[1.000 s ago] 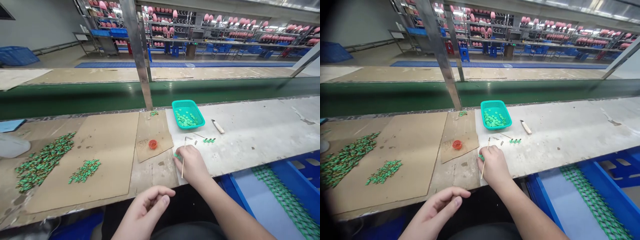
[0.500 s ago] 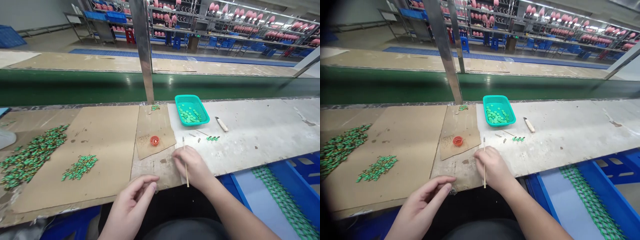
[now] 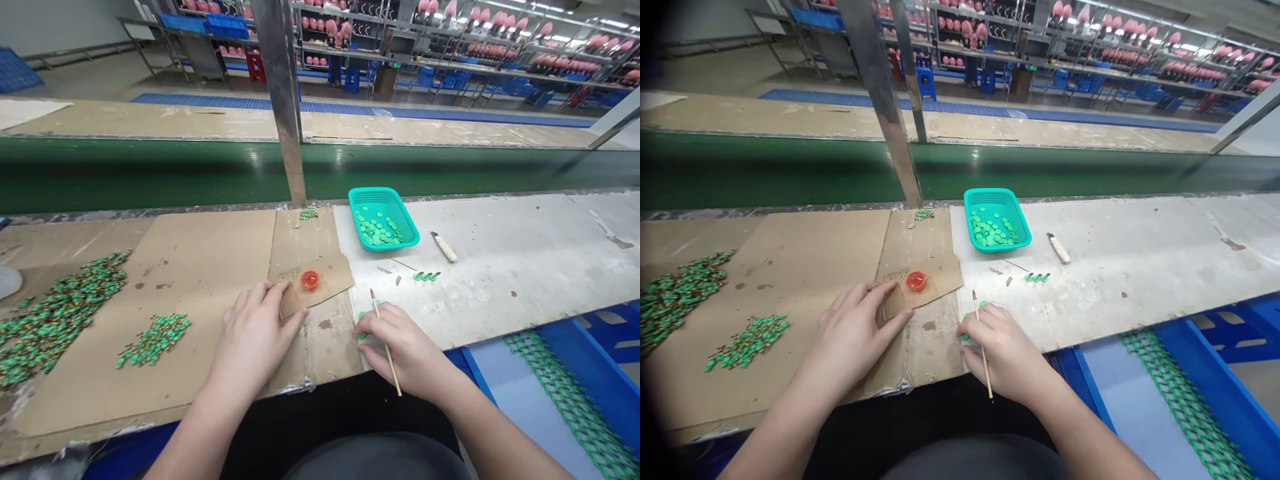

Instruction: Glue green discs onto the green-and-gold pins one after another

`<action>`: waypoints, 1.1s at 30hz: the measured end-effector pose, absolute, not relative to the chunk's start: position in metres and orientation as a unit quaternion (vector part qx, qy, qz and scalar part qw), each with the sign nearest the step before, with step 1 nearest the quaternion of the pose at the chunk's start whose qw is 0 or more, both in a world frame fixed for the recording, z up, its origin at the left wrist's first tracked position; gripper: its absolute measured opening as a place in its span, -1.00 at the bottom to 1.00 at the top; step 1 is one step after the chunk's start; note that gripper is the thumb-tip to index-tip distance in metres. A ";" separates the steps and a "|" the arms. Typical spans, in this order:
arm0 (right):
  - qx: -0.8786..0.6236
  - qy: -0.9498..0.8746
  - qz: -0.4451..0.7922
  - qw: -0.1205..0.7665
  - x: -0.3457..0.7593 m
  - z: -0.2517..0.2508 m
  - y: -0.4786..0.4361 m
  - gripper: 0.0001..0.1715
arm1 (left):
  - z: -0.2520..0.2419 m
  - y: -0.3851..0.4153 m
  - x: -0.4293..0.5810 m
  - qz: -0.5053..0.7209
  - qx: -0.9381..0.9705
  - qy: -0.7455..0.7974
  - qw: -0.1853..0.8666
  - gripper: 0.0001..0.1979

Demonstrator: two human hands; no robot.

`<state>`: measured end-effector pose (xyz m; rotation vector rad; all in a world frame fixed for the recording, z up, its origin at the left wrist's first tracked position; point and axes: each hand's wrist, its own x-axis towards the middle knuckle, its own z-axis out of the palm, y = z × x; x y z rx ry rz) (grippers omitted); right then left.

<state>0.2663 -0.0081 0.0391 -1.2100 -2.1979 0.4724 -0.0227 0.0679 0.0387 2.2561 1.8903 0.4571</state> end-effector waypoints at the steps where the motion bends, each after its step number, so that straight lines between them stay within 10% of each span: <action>1: -0.452 -0.824 0.177 0.292 0.269 0.038 -0.008 -0.69 | 0.038 0.070 -0.024 0.157 0.759 0.626 0.087 -0.40; 19: -0.456 -0.767 0.189 0.410 0.242 0.033 0.007 -0.75 | 0.024 0.013 -0.009 0.341 0.819 0.436 0.153 -0.83; 24: -0.506 -0.677 0.221 0.487 0.254 0.049 0.007 -0.49 | 0.018 0.025 0.012 0.303 0.842 0.431 0.112 -0.83; 33: -0.539 -0.556 0.323 0.545 0.225 0.066 0.053 -0.88 | 0.018 0.021 0.016 0.341 0.826 0.434 0.109 -0.88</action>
